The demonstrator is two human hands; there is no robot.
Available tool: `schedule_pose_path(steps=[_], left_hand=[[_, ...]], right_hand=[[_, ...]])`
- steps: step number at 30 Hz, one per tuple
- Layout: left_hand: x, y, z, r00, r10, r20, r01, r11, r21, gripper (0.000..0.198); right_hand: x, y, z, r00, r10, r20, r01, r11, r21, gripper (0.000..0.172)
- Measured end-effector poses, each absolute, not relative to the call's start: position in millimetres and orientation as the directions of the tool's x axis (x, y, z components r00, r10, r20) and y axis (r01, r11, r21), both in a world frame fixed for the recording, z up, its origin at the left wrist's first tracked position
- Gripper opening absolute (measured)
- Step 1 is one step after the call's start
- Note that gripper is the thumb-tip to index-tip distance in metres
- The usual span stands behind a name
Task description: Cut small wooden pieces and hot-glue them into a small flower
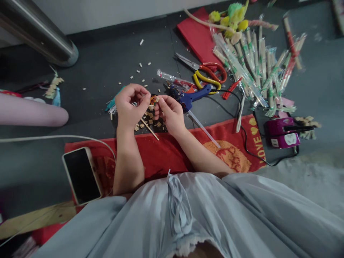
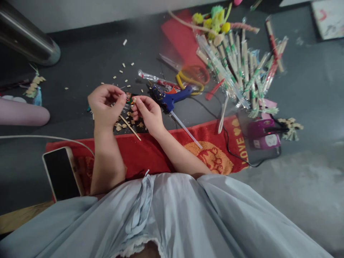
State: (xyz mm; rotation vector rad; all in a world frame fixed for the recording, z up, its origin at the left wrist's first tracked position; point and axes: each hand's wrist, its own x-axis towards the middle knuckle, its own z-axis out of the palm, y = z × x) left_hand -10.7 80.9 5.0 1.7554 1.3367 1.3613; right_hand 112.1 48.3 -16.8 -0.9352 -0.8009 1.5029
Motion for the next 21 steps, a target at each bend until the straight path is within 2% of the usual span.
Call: schedule_pose_path(steps=[7,21], left_hand=[[-9.7,78.1,6.7,0.097,0.937,0.335,0.386,-0.346,0.855,0.002],[-5.5,76.6,8.0,0.11,0.932,0.344,0.506,-0.351,0.788,0.003]], right_hand=[[112.0,49.0,-18.0,-0.041,0.99,-0.138,-0.444,-0.142,-0.885,0.041],[112.5,49.8,-15.1,-0.01,0.989,-0.145,-0.355,-0.139,-0.925,0.047]])
